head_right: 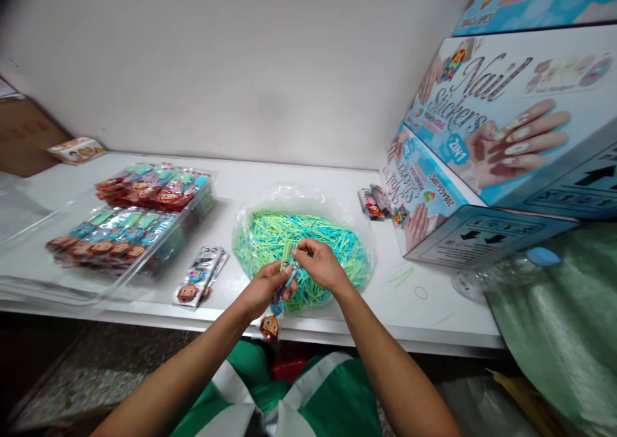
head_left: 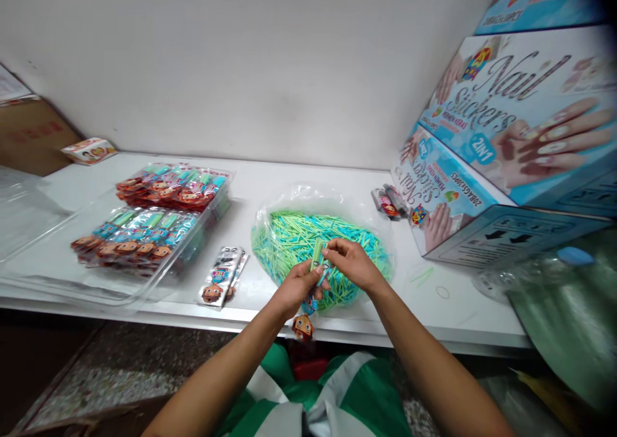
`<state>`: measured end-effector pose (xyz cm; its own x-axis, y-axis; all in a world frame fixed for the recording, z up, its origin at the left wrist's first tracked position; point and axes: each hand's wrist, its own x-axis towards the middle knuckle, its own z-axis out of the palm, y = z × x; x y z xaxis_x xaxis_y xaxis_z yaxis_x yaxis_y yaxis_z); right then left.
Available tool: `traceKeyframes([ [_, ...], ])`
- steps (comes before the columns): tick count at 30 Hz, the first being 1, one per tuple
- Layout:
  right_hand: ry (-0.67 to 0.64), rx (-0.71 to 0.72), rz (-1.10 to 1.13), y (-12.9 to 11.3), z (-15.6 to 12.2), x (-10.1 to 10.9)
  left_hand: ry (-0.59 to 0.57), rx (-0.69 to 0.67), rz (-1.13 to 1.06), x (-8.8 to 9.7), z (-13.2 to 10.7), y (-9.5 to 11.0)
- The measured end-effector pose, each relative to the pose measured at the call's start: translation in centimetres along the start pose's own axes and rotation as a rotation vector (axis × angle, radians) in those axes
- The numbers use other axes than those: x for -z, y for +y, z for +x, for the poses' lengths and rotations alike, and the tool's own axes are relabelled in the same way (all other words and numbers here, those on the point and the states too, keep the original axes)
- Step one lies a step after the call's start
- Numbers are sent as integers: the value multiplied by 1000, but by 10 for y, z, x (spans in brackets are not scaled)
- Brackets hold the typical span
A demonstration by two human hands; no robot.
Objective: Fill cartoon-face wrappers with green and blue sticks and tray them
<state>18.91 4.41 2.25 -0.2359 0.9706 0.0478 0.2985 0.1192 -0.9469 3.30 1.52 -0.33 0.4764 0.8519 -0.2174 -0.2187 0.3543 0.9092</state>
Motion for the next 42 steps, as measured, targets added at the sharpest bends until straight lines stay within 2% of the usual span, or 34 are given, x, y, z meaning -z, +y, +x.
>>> traceKeyframes([
  [4, 28, -20, -39, -1, -1, 1, -17, -4, -37, 1, 0, 1],
  [9, 15, -56, 33, -9, -4, 0, -32, -11, -31, 1, 0, 1],
  [15, -11, 28, -47, -7, -2, 1, -59, 5, -15, 1, -2, 1],
  [21, -55, 22, -37, -5, -1, 5, -88, 7, -38, 1, -3, 0],
  [28, 6, 82, -121, -8, -2, 3, -83, -5, -64, 2, -2, -1],
  [33, -8, 23, -70, -11, -4, 1, -88, 3, -83, 2, -2, -2],
  [42, -27, 78, -137, -14, -5, 3, -119, 21, -89, 1, -5, 0],
])
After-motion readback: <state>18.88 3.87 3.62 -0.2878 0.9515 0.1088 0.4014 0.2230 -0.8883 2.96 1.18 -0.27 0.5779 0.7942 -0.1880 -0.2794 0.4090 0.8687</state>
